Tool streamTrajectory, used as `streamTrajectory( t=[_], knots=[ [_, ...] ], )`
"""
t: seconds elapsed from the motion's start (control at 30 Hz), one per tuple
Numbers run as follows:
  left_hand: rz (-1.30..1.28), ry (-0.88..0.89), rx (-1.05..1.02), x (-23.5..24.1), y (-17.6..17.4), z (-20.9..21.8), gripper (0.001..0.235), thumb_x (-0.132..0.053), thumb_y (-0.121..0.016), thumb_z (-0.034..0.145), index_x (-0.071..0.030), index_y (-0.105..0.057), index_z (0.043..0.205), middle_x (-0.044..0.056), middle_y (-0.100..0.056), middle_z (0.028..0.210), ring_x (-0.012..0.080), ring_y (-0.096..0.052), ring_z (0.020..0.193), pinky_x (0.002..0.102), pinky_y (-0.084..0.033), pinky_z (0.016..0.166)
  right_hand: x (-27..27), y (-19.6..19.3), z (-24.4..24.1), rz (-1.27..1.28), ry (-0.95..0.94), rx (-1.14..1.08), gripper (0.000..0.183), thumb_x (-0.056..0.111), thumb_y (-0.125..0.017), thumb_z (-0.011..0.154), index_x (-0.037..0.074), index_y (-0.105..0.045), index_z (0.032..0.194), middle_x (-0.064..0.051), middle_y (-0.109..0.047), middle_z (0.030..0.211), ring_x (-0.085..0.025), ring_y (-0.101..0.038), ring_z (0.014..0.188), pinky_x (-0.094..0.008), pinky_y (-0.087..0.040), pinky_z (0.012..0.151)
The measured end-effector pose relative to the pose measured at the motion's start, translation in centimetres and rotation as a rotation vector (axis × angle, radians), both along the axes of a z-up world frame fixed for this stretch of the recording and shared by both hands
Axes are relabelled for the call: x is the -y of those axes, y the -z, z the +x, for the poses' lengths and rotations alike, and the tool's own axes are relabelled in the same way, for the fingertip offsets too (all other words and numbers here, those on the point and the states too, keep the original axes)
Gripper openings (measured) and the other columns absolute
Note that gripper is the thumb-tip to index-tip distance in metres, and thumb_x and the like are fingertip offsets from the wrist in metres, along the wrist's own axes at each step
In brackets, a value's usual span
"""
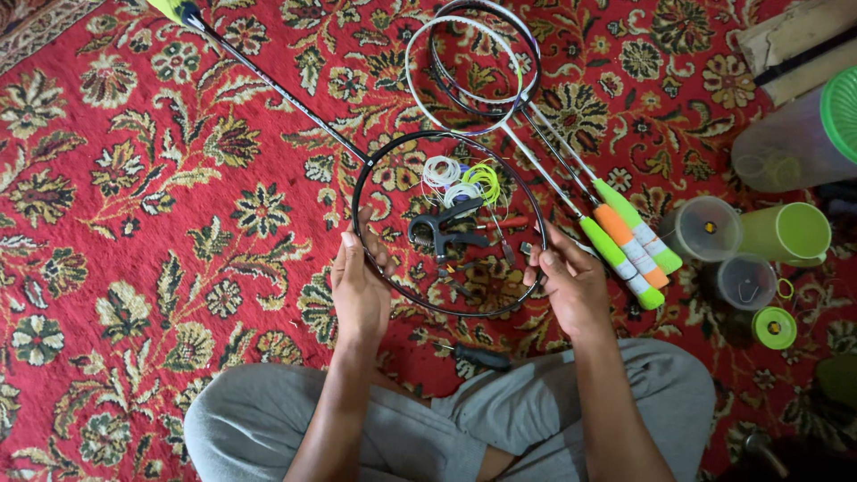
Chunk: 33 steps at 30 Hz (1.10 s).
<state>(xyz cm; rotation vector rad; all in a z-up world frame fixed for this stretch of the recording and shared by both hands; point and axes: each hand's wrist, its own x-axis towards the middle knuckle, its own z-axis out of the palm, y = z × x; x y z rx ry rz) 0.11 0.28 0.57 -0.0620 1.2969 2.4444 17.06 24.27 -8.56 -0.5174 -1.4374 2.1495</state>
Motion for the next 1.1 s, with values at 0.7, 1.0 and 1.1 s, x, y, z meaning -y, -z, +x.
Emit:
streamTrajectory(
  t=[0.7,1.0,1.1],
  knots=[
    [-0.065,-0.095,-0.094,-0.5,1.0,0.4,0.039,-0.03,-0.039,0.112,-0.002,-0.063,0.126,0.003,-0.055,0.082,0.0122,-0.051,0.072,0.025,-0.046,0.064,-0.7,-2.3,0.1,-0.413,-0.245,-0.267,0.064,0.003,-0.062,0.09,-0.001,-0.045,0.152,-0.01,-0.055,0.112,-0.017,-0.053,0.094,-0.038,-0.052,0.084],
    [-0.056,-0.076,-0.035,-0.4,1.2,0.7,0.038,-0.027,-0.038,0.113,-0.002,-0.061,0.13,0.004,-0.052,0.1,0.0141,-0.053,0.082,0.026,-0.048,0.067,-1.1,-2.2,0.3,-0.372,-0.295,-0.246,0.063,0.01,-0.055,0.097,0.006,-0.039,0.158,-0.005,-0.049,0.099,-0.015,-0.049,0.089,-0.039,-0.048,0.083],
    [-0.038,-0.05,-0.031,-0.3,1.2,0.7,0.041,-0.026,-0.038,0.112,-0.001,-0.059,0.136,0.004,-0.051,0.103,0.0136,-0.052,0.083,0.027,-0.049,0.067,-1.3,-1.8,0.1,-0.308,-0.305,-0.223,0.063,0.01,-0.053,0.099,0.006,-0.037,0.159,-0.006,-0.049,0.094,-0.016,-0.05,0.085,-0.039,-0.048,0.081]
  ],
)
